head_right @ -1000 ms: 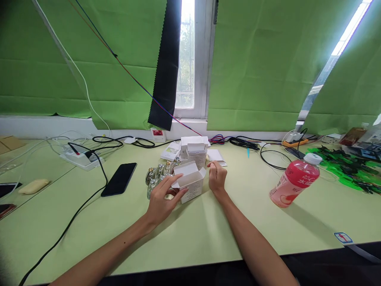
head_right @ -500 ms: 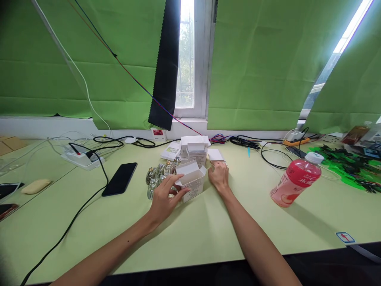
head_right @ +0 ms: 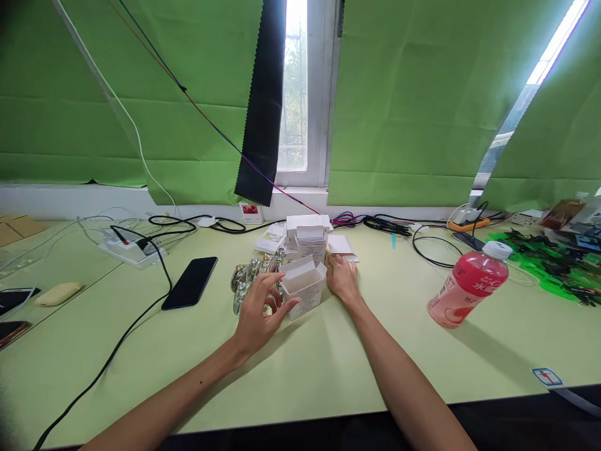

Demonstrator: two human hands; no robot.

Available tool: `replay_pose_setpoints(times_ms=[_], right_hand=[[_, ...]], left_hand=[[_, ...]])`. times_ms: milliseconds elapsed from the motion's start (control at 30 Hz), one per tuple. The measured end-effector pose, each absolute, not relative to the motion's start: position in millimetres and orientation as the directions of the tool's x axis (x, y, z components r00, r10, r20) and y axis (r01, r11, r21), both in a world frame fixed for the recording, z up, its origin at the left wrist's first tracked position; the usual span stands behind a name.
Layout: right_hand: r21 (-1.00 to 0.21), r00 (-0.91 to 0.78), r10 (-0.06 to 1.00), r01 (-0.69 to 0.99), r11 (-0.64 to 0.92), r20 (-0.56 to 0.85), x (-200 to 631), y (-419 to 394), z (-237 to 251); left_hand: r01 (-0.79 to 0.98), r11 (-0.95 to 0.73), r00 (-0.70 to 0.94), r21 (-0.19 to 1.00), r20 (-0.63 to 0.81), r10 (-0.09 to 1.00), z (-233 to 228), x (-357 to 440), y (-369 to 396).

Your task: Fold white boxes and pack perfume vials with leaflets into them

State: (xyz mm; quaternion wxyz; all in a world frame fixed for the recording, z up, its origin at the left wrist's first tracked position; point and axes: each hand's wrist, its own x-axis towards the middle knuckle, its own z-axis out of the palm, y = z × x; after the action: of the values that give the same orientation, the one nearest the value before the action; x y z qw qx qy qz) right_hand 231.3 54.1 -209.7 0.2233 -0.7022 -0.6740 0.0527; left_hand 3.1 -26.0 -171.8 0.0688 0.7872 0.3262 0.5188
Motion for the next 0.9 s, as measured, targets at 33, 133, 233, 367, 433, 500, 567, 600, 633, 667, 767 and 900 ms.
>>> replay_pose_setpoints(times_ms=[33, 133, 233, 367, 433, 500, 567, 600, 633, 667, 767, 900], right_hand=[[-0.382, 0.085, 0.971, 0.924, 0.007, 0.222, 231.0, 54.0, -210.2], [-0.383, 0.082, 0.973, 0.924, 0.007, 0.215, 230.2, 53.7, -211.4], [-0.399, 0.087, 0.971, 0.917, 0.01, 0.223, 229.4, 53.6, -213.0], [-0.447, 0.143, 0.956, 0.894, -0.014, 0.256, 228.3, 54.1, -213.0], [-0.483, 0.191, 0.938, 0.875, -0.029, 0.291, 228.8, 54.4, -210.8], [-0.525, 0.239, 0.911, 0.85, -0.029, 0.337, 230.3, 54.6, -207.5], [-0.575, 0.287, 0.878, 0.818, -0.016, 0.383, 232.5, 54.6, -203.8], [-0.602, 0.313, 0.859, 0.799, -0.008, 0.405, 233.6, 54.4, -202.1], [-0.63, 0.342, 0.838, 0.777, 0.001, 0.424, 234.7, 54.0, -200.5], [-0.658, 0.375, 0.815, 0.753, 0.011, 0.442, 235.5, 53.4, -198.9], [-0.742, 0.48, 0.734, 0.669, 0.047, 0.48, 237.0, 50.2, -194.1], [-0.846, 0.632, 0.62, 0.523, 0.101, 0.465, 239.5, 45.4, -187.3]], left_hand=[[0.442, -0.772, 0.242, 0.456, 0.769, 0.592, -171.6, 3.1, -26.3], [0.439, -0.76, 0.223, 0.48, 0.761, 0.61, -170.6, 3.3, -27.4], [0.43, -0.759, 0.211, 0.489, 0.763, 0.611, -169.5, 3.5, -28.3], [0.41, -0.764, 0.204, 0.498, 0.766, 0.609, -168.7, 3.3, -29.1], [0.406, -0.77, 0.205, 0.493, 0.772, 0.602, -168.3, 3.2, -29.5], [0.406, -0.773, 0.2, 0.487, 0.779, 0.595, -167.6, 3.1, -30.0], [0.405, -0.774, 0.195, 0.486, 0.782, 0.593, -166.7, 2.9, -30.7], [0.404, -0.773, 0.193, 0.488, 0.781, 0.594, -166.2, 2.6, -31.1], [0.404, -0.771, 0.191, 0.492, 0.779, 0.598, -165.7, 2.3, -31.4], [0.404, -0.768, 0.191, 0.498, 0.775, 0.603, -165.2, 1.9, -31.8], [0.402, -0.759, 0.192, 0.511, 0.764, 0.616, -164.0, 0.6, -32.6], [0.408, -0.755, 0.193, 0.513, 0.76, 0.621, -163.5, -0.7, -33.1]])
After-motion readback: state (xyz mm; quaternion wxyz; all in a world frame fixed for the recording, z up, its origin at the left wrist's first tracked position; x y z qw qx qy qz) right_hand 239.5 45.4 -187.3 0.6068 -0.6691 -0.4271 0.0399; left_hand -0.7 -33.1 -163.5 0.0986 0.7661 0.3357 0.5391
